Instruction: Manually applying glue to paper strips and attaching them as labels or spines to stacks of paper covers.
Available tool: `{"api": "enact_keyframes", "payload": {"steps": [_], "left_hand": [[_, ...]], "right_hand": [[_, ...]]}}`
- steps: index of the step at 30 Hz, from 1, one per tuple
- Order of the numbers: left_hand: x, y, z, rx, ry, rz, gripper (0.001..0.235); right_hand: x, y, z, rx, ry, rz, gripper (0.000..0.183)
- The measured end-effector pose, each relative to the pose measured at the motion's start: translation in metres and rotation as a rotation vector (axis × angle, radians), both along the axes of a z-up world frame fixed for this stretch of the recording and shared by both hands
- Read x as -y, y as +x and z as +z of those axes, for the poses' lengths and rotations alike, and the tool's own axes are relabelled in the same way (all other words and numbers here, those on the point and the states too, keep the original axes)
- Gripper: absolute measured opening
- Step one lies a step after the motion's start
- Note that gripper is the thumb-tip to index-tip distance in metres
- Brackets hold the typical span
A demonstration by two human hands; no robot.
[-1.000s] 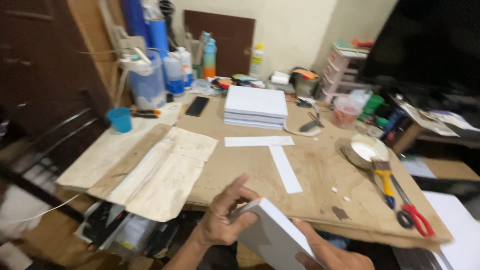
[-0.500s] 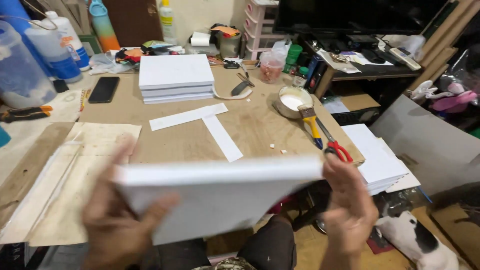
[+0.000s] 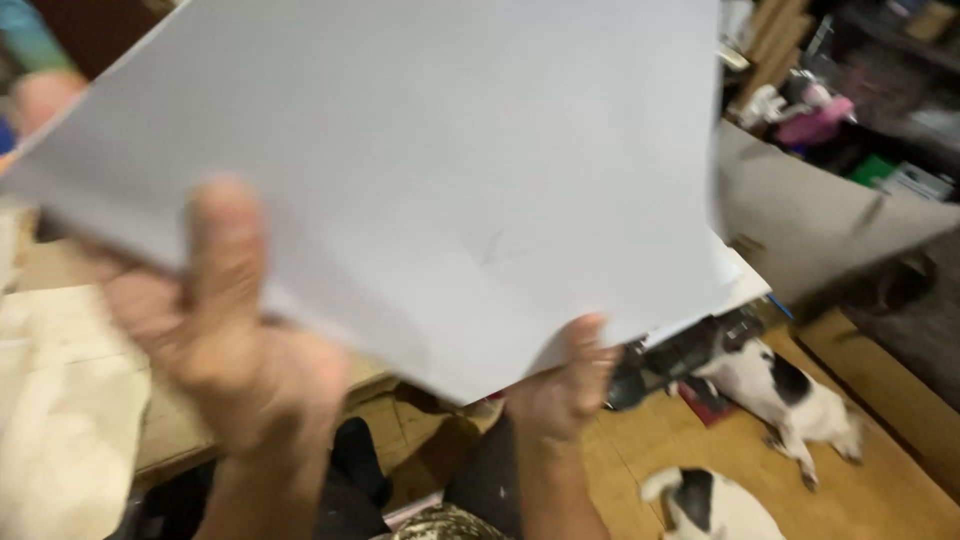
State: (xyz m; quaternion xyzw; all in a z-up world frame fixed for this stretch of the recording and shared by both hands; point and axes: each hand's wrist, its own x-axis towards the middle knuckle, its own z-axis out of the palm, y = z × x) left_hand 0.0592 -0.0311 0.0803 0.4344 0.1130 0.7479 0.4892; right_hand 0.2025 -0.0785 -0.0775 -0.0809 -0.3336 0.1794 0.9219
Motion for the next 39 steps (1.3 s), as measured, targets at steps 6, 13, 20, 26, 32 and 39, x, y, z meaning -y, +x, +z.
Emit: {"api": "enact_keyframes", "payload": {"steps": [6,13,20,26,32,39], "left_hand": [[-0.02,0.081,-0.021,-0.127,0.014,-0.658,0.108],[-0.089,0.029,-0.113,-1.221,0.035,-0.197,0.077],[-0.145,-0.093,-0.263,-1.219,0.018,0.311,0.058],[-0.125,-0.101,-0.272,-1.142,-0.007,0.388,0.051],[-0.136,-0.101,-0.294,-1.17,-0.051,0.343,0.05],[-0.138,-0.108,-0.299,-1.338,-0.074,0.379,0.046]], "right_hand": [[0.068,0.148,-0.052,0.108,-0.344,-0.83,0.062],[0.13,0.287,-0.022,0.009,-0.404,-0.441,0.066],[0.096,0.377,-0.095,-0.52,-0.823,-0.697,0.05],[0.058,0.487,-0.214,-0.466,-1.095,-0.765,0.055],[0.017,0.534,-0.283,-0.52,-0.669,-0.702,0.039],[-0.002,0.481,-0.229,-0.542,-1.248,-0.668,0.094]]}}
